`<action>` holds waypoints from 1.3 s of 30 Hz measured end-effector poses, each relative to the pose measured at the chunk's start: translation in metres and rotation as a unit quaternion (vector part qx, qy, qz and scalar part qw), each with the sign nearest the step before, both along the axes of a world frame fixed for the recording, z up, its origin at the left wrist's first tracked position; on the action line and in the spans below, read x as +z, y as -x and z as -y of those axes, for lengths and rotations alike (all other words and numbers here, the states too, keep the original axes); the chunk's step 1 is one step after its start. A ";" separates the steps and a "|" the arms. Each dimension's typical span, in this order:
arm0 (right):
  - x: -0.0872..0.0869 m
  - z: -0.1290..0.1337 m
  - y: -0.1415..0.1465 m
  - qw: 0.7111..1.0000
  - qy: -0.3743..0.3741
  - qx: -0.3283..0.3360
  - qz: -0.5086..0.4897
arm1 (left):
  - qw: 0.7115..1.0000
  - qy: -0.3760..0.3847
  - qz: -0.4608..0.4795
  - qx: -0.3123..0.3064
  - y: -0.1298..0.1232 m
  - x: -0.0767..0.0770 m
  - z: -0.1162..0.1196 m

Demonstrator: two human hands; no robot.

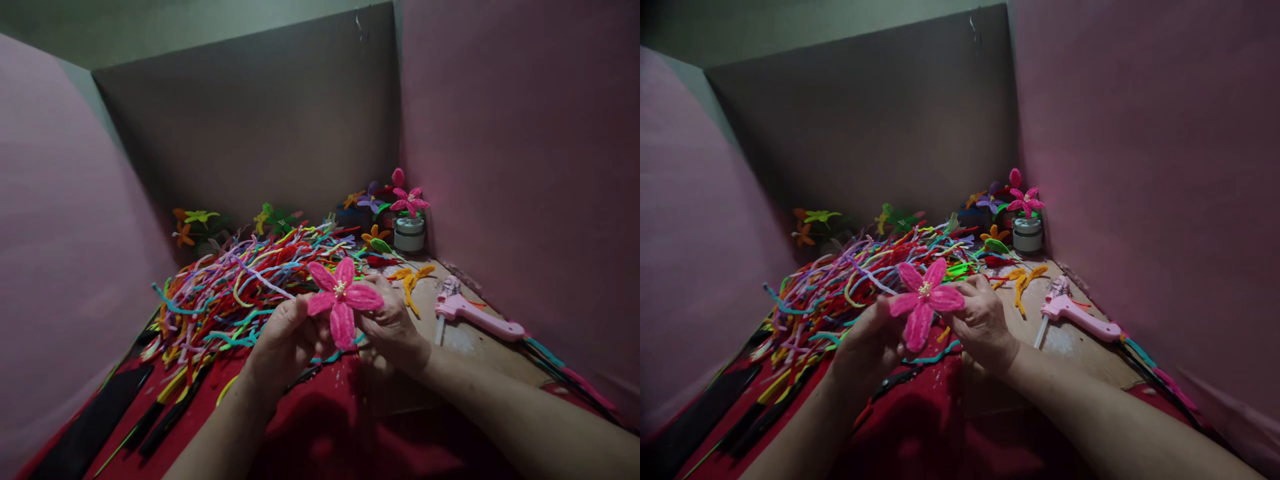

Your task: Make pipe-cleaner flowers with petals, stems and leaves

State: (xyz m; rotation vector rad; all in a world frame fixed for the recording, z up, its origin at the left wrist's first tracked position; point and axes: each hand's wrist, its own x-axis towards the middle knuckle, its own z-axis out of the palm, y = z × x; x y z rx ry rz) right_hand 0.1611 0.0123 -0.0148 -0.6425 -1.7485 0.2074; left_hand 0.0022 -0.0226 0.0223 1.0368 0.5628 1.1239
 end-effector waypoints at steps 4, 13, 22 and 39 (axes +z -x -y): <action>0.004 -0.002 -0.004 0.998 -0.030 -0.051 0.033 | 0.995 -0.041 -0.058 -0.077 -0.003 0.000 0.001; 0.003 0.001 -0.003 0.996 -0.025 -0.072 0.048 | 0.989 -0.046 -0.135 0.040 -0.026 -0.003 0.010; 0.001 0.000 -0.003 0.997 -0.022 -0.063 0.032 | 0.978 -0.053 -0.188 0.076 -0.028 0.000 0.013; 0.004 0.002 -0.004 0.994 -0.083 -0.024 0.066 | 0.984 0.014 -0.086 0.155 -0.004 0.028 -0.002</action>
